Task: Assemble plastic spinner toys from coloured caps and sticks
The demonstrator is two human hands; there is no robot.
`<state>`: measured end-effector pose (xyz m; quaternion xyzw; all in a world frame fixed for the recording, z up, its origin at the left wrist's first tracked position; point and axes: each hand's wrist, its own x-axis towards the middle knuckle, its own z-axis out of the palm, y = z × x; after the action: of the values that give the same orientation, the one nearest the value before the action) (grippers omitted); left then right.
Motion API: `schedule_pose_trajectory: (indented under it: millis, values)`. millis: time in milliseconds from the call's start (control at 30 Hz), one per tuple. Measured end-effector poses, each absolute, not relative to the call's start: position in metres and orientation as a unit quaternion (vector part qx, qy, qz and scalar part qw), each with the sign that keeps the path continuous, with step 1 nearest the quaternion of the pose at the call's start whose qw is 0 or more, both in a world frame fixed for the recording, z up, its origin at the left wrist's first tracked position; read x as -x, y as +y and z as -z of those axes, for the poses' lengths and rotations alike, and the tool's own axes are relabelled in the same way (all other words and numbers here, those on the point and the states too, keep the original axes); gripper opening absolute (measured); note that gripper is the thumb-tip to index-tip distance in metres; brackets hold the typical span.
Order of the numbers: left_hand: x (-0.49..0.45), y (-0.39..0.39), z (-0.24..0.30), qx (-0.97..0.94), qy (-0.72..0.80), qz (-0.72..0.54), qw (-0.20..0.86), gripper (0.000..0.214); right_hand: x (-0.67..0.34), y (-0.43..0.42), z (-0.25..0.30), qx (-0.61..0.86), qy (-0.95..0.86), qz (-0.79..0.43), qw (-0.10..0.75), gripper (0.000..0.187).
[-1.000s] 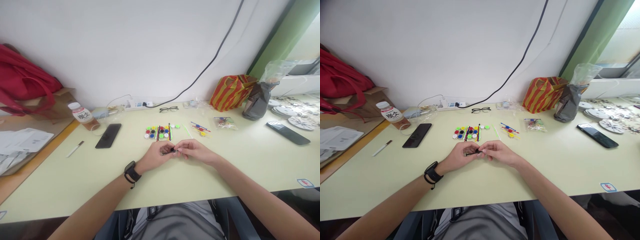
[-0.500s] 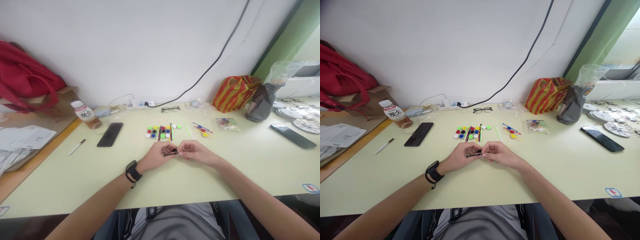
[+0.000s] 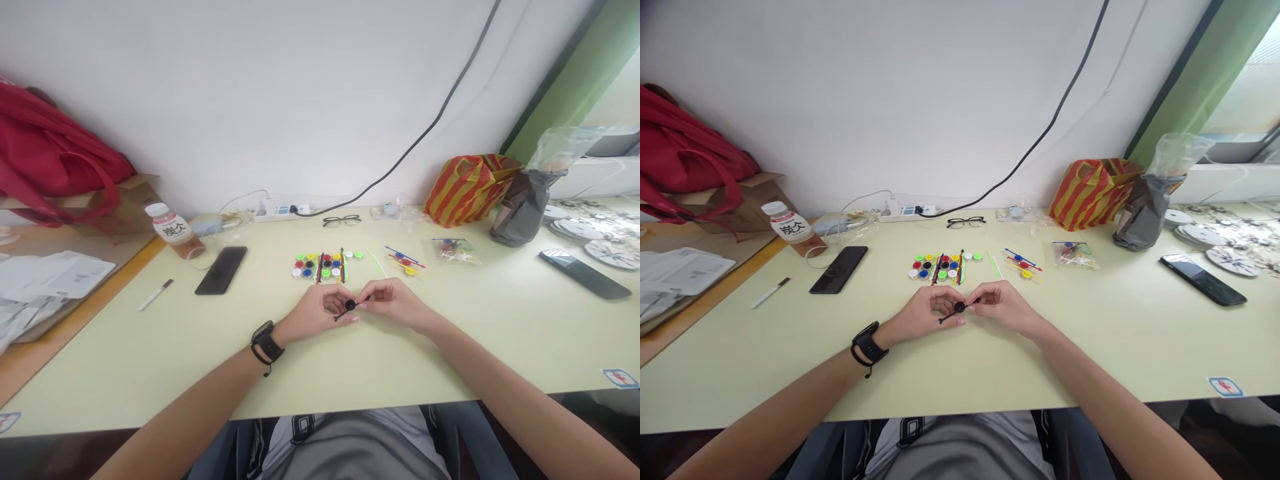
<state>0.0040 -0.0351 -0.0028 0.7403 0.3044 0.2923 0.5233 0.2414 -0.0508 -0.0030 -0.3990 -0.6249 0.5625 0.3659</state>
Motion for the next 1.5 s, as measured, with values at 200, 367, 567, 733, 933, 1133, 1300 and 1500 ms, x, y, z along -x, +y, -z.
schedule_pose_trajectory:
  millis: [200,367,567,733,933,1133,1300,1500]
  values:
    - [-0.007,-0.037,0.003,-0.735,0.304,-0.305,0.523,0.034,-0.239,-0.05,0.008,0.413,-0.644,-0.53,0.364,0.027]
    - [-0.007,-0.035,0.005,-0.738,0.311,-0.323,0.504,0.03,-0.24,-0.051,0.005,0.412,-0.653,-0.521,0.364,0.024]
    - [-0.006,-0.036,0.007,-0.743,0.319,-0.337,0.481,0.033,-0.243,-0.051,0.002,0.412,-0.657,-0.516,0.363,0.025]
    - [-0.006,-0.037,0.004,-0.766,0.321,-0.351,0.431,0.028,-0.242,-0.051,0.004,0.413,-0.658,-0.52,0.355,0.026]
    - [-0.006,-0.04,-0.002,-0.808,0.301,-0.328,0.385,0.022,-0.24,-0.052,0.004,0.398,-0.651,-0.545,0.349,0.025]
    - [-0.005,-0.04,-0.003,-0.82,0.301,-0.343,0.345,0.015,-0.242,-0.052,0.002,0.397,-0.653,-0.549,0.338,0.028]
    - [-0.004,-0.039,-0.002,-0.826,0.31,-0.346,0.319,0.008,-0.241,-0.054,-0.003,0.396,-0.652,-0.553,0.335,0.03]
    - [-0.005,-0.041,-0.004,-0.809,0.304,-0.341,0.369,0.01,-0.241,-0.056,-0.006,0.381,-0.639,-0.572,0.347,0.03]
